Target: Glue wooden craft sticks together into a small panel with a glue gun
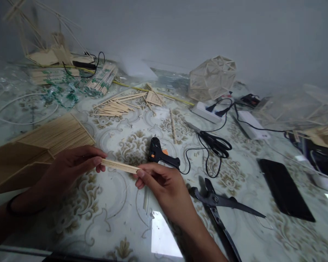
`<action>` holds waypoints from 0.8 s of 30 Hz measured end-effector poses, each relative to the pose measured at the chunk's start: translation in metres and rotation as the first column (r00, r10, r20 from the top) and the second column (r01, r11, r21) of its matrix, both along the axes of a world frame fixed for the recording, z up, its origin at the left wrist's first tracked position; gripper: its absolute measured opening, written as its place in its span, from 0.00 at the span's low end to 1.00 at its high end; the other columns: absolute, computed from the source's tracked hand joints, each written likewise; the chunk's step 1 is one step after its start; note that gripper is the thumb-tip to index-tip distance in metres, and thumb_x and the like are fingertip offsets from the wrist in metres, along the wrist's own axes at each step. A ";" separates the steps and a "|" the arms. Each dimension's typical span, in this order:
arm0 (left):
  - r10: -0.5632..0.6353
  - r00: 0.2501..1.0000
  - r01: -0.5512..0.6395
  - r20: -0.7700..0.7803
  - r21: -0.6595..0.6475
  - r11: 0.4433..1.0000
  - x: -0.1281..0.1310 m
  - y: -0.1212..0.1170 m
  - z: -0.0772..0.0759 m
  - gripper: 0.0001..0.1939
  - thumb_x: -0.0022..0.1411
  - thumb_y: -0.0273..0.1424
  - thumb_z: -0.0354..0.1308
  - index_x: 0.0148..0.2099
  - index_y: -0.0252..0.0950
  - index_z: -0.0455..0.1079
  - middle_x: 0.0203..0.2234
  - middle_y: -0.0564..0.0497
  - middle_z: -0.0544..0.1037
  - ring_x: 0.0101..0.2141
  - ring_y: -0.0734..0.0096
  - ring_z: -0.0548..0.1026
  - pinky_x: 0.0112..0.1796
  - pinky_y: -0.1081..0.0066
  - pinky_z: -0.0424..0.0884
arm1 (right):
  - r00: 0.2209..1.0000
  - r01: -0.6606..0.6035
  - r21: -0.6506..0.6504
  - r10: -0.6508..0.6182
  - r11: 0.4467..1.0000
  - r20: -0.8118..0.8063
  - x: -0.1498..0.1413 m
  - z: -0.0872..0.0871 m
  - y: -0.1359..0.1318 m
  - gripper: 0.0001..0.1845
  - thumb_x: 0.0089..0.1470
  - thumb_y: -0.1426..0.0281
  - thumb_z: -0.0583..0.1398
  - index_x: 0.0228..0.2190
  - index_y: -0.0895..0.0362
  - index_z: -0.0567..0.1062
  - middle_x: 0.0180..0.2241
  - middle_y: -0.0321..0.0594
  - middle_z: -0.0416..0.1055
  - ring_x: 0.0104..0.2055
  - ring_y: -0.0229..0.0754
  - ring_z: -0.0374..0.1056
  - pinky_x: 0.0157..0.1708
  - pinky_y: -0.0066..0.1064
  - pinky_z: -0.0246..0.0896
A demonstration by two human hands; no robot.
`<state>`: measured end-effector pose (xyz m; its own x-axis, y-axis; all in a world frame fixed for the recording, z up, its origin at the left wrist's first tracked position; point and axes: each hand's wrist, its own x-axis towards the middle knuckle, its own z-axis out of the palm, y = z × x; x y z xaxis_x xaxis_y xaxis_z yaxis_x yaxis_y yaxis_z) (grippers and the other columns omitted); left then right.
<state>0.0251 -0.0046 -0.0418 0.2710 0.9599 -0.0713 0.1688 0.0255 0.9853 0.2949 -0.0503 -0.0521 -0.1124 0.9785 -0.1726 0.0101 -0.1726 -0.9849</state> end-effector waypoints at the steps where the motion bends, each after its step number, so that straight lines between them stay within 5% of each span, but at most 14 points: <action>1: 0.000 1.000 0.000 -0.010 -0.002 1.000 0.000 0.000 0.000 0.07 0.65 0.36 0.70 0.42 0.40 0.87 0.25 0.54 0.87 0.28 0.69 0.84 0.33 0.74 0.78 | 1.000 -0.001 0.000 0.001 1.000 0.019 0.000 0.000 -0.001 0.07 0.62 0.61 0.74 0.35 0.49 0.90 0.27 0.33 0.86 0.30 0.35 0.81 0.36 0.22 0.76; 9: -0.084 0.991 0.081 -0.102 -0.034 0.996 -0.001 0.002 0.001 0.12 0.67 0.37 0.68 0.31 0.40 0.85 0.23 0.53 0.87 0.27 0.65 0.84 0.34 0.70 0.80 | 0.996 -0.013 0.004 0.013 1.000 0.085 0.002 0.003 -0.003 0.09 0.65 0.59 0.71 0.36 0.51 0.90 0.26 0.34 0.86 0.30 0.38 0.81 0.37 0.26 0.73; 14: -0.098 0.993 0.092 -0.061 -0.093 0.991 0.002 0.000 0.001 0.12 0.68 0.38 0.67 0.33 0.39 0.83 0.23 0.53 0.87 0.25 0.65 0.85 0.33 0.70 0.83 | 0.989 -0.038 0.063 0.028 0.997 0.142 0.002 -0.001 -0.004 0.13 0.67 0.58 0.69 0.35 0.53 0.88 0.26 0.37 0.85 0.28 0.39 0.77 0.33 0.28 0.70; 24: -0.099 0.992 0.100 -0.083 0.003 0.995 0.005 -0.005 0.004 0.12 0.70 0.36 0.65 0.34 0.40 0.83 0.24 0.55 0.88 0.27 0.67 0.86 0.34 0.72 0.84 | 0.982 0.016 0.183 -0.049 0.983 0.181 -0.006 0.007 -0.005 0.12 0.65 0.64 0.69 0.30 0.54 0.87 0.24 0.37 0.82 0.25 0.41 0.78 0.28 0.30 0.72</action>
